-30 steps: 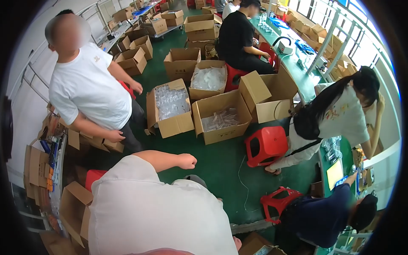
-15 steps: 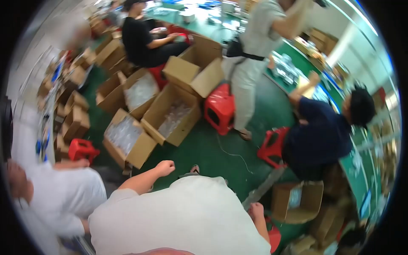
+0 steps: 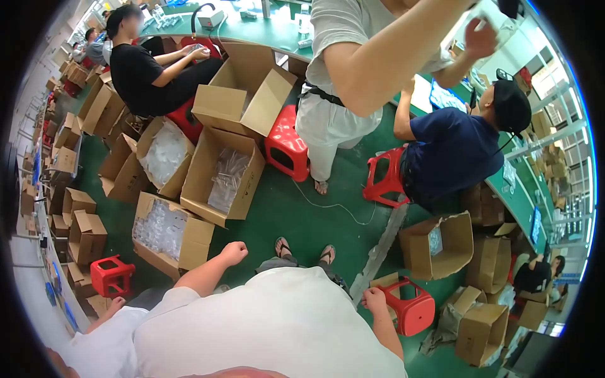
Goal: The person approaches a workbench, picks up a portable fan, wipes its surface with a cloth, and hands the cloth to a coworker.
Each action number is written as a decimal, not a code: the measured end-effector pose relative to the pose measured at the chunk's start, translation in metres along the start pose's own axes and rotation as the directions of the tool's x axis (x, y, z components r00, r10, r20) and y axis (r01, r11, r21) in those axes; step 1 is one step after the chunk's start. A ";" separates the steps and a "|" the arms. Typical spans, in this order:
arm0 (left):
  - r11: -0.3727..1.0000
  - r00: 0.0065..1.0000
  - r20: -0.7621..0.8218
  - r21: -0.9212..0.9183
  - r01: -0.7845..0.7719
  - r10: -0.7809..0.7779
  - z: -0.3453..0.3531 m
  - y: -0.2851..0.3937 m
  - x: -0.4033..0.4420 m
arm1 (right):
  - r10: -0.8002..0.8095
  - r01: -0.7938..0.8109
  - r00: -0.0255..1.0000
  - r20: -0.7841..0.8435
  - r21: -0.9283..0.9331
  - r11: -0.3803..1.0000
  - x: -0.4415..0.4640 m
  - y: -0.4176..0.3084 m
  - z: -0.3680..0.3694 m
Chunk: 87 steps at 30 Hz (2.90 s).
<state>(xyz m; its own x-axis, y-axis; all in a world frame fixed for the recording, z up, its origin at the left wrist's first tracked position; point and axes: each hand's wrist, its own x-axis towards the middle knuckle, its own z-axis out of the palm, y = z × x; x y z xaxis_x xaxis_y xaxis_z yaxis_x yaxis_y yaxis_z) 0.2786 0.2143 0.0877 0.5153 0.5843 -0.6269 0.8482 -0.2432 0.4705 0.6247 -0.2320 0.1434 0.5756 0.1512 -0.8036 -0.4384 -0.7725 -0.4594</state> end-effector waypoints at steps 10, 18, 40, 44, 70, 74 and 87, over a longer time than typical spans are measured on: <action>0.999 0.999 0.029 0.037 -0.026 0.025 0.005 -0.041 0.005 | -0.052 0.051 0.997 -0.051 -0.025 0.998 -0.077 0.037 0.044; 0.988 0.996 0.062 0.133 -0.079 0.071 0.011 -0.050 -0.054 | 0.039 -0.024 0.997 -0.071 0.206 0.978 -0.088 0.124 0.078; -0.327 -0.323 0.065 0.299 -0.897 0.944 -0.412 0.330 -0.127 | -0.065 0.063 0.998 -0.011 -0.081 0.995 -0.039 -0.090 0.173; -0.537 -0.516 0.150 0.203 -0.819 0.843 -0.456 0.358 -0.114 | -0.020 0.026 0.997 -0.070 0.088 0.996 -0.067 -0.219 0.200; -0.608 -0.550 0.327 0.108 -0.786 0.769 -0.400 0.540 -0.011 | 0.009 -0.001 0.994 -0.109 0.079 0.997 0.091 -0.225 0.086; -0.571 -0.500 0.348 0.140 -0.809 0.793 -0.382 0.584 0.007 | 0.142 -0.128 0.987 -0.073 0.178 0.976 0.134 -0.231 0.039; -0.494 -0.414 0.360 0.164 -0.854 0.836 -0.354 0.663 0.033 | 0.209 -0.214 0.977 0.052 0.150 0.965 0.191 -0.243 -0.005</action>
<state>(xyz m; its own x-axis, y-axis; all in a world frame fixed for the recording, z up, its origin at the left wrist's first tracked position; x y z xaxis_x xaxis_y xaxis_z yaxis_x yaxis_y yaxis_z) 0.8147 0.3469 0.5989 0.5398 -0.7241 0.4293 -0.8387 -0.5060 0.2012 0.8448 -0.0184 0.1038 0.4351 0.0184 -0.9002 -0.6500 -0.6854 -0.3282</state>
